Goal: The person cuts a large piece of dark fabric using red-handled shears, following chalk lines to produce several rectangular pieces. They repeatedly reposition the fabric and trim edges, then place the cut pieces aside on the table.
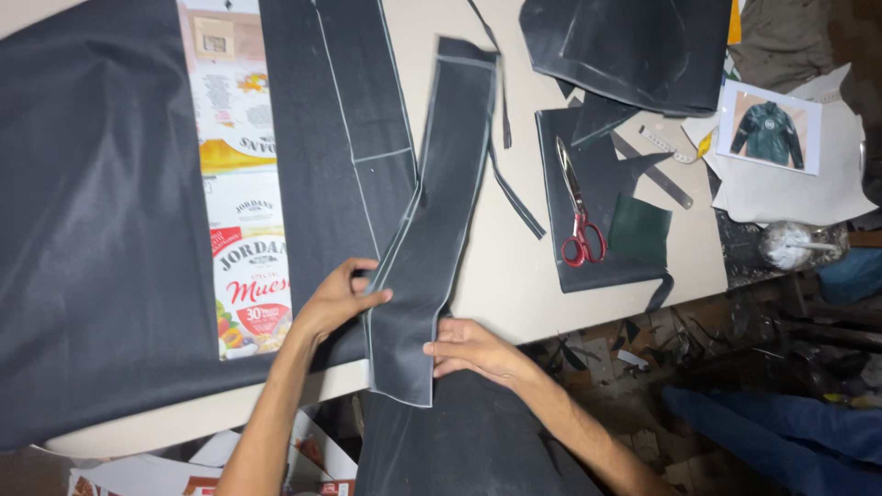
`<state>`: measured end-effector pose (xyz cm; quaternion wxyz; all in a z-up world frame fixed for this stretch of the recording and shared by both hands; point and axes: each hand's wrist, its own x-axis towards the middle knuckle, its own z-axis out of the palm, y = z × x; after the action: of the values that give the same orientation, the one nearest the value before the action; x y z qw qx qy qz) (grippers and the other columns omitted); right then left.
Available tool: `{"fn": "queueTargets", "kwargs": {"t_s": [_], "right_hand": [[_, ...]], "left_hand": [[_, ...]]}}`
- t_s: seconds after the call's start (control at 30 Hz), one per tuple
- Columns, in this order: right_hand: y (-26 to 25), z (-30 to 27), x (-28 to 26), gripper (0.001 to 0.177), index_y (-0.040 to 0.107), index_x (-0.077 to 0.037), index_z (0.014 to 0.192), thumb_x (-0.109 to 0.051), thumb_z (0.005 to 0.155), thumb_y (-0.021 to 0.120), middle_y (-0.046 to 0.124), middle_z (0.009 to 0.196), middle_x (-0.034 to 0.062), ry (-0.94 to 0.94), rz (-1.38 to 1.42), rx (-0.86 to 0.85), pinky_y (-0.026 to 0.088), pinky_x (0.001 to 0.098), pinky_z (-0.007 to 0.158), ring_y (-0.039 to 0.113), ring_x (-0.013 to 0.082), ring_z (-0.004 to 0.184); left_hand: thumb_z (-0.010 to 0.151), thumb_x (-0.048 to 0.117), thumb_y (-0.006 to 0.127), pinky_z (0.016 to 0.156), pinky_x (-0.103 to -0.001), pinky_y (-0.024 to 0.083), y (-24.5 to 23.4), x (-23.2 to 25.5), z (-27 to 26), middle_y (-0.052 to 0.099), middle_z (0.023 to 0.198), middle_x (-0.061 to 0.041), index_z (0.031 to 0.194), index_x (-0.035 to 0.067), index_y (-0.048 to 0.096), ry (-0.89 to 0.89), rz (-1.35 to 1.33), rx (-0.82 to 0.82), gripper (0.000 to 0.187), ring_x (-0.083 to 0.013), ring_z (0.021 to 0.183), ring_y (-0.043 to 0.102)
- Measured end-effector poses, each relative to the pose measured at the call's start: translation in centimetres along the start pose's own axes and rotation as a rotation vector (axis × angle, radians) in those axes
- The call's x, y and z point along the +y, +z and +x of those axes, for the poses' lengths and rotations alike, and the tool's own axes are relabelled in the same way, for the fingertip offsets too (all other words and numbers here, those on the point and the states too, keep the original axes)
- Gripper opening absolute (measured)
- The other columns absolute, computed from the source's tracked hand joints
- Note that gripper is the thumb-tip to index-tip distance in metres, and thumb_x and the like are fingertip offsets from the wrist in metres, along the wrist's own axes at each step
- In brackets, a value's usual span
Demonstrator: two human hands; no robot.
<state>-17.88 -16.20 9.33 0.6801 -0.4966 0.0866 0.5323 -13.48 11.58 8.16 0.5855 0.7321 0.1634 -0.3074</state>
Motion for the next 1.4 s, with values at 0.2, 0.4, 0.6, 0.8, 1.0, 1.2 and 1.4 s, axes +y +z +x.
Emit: {"fn": "queueTargets", "kwargs": {"t_s": [0.2, 0.4, 0.6, 0.8, 1.0, 1.2, 1.4], "right_hand": [[-12.1, 5.8, 2.0, 0.029, 0.065, -0.003, 0.121, -0.016, 0.095, 0.069, 0.076, 0.106, 0.0078, -0.253, -0.296, 0.255, 0.061, 0.0301, 0.077, 0.075, 0.0179, 0.090], [-18.6, 6.7, -5.5, 0.039, 0.060, -0.002, 0.134, -0.013, 0.098, 0.071, 0.073, 0.110, 0.0120, -0.394, -0.649, 0.870, 0.058, 0.0374, 0.086, 0.071, 0.0252, 0.102], [-14.3, 3.4, -10.6, 0.078, 0.039, 0.003, 0.149, 0.002, 0.082, 0.078, 0.047, 0.139, 0.0281, -0.691, -1.062, 1.222, 0.052, 0.0445, 0.102, 0.053, 0.0400, 0.128], [-11.4, 2.7, -8.8, 0.048, 0.052, 0.001, 0.120, 0.002, 0.080, 0.078, 0.058, 0.115, 0.0189, -0.624, -1.078, 1.280, 0.052, 0.0432, 0.091, 0.063, 0.0319, 0.105], [-13.8, 4.3, -9.3, 0.032, 0.061, 0.001, 0.116, -0.011, 0.091, 0.077, 0.061, 0.113, 0.0178, -0.654, -1.013, 1.151, 0.052, 0.0414, 0.081, 0.064, 0.0295, 0.097], [-14.9, 6.7, -9.1, 0.043, 0.063, 0.000, 0.119, -0.016, 0.084, 0.083, 0.066, 0.101, 0.0138, -0.538, -1.178, 1.141, 0.052, 0.0441, 0.081, 0.064, 0.0326, 0.096], [-16.6, 7.4, -9.0, 0.040, 0.068, 0.001, 0.114, -0.025, 0.086, 0.081, 0.073, 0.105, 0.0202, -0.331, -0.952, 1.049, 0.056, 0.0401, 0.086, 0.072, 0.0318, 0.099]], "left_hand": [[0.077, 0.019, 0.085, 0.075, -0.037, 0.054, -8.2, 0.1, -4.0, 0.073, 0.091, -0.008, 0.138, 0.013, 0.050, -0.140, 0.316, -0.004, 0.070, -0.0192, 0.082, 0.065], [0.084, 0.027, 0.081, 0.083, -0.046, 0.055, -11.5, 1.8, -5.2, 0.076, 0.093, -0.014, 0.137, 0.017, 0.047, -0.211, 0.831, 0.061, 0.064, -0.0307, 0.090, 0.075], [0.084, 0.015, 0.078, 0.083, -0.049, 0.056, -12.5, 0.4, -4.0, 0.077, 0.096, -0.017, 0.137, 0.014, 0.047, -0.188, 1.035, 0.203, 0.062, -0.0360, 0.097, 0.074], [0.082, 0.011, 0.078, 0.078, -0.047, 0.058, -12.6, -2.4, -3.3, 0.077, 0.097, -0.015, 0.144, 0.008, 0.047, -0.097, 1.120, 0.350, 0.069, -0.0340, 0.094, 0.075], [0.077, 0.017, 0.086, 0.074, -0.045, 0.058, -13.3, -2.0, -1.8, 0.076, 0.097, -0.015, 0.136, 0.004, 0.053, -0.102, 1.295, 0.457, 0.069, -0.0336, 0.091, 0.075], [0.077, 0.019, 0.087, 0.064, -0.040, 0.058, -12.6, -1.1, -0.7, 0.077, 0.092, -0.012, 0.149, 0.005, 0.050, -0.067, 1.465, 0.536, 0.082, -0.0275, 0.083, 0.077], [0.076, 0.022, 0.089, 0.063, -0.038, 0.058, -12.9, -0.3, -1.2, 0.077, 0.090, -0.011, 0.146, 0.004, 0.052, -0.091, 1.491, 0.556, 0.081, -0.0259, 0.082, 0.077]]}}
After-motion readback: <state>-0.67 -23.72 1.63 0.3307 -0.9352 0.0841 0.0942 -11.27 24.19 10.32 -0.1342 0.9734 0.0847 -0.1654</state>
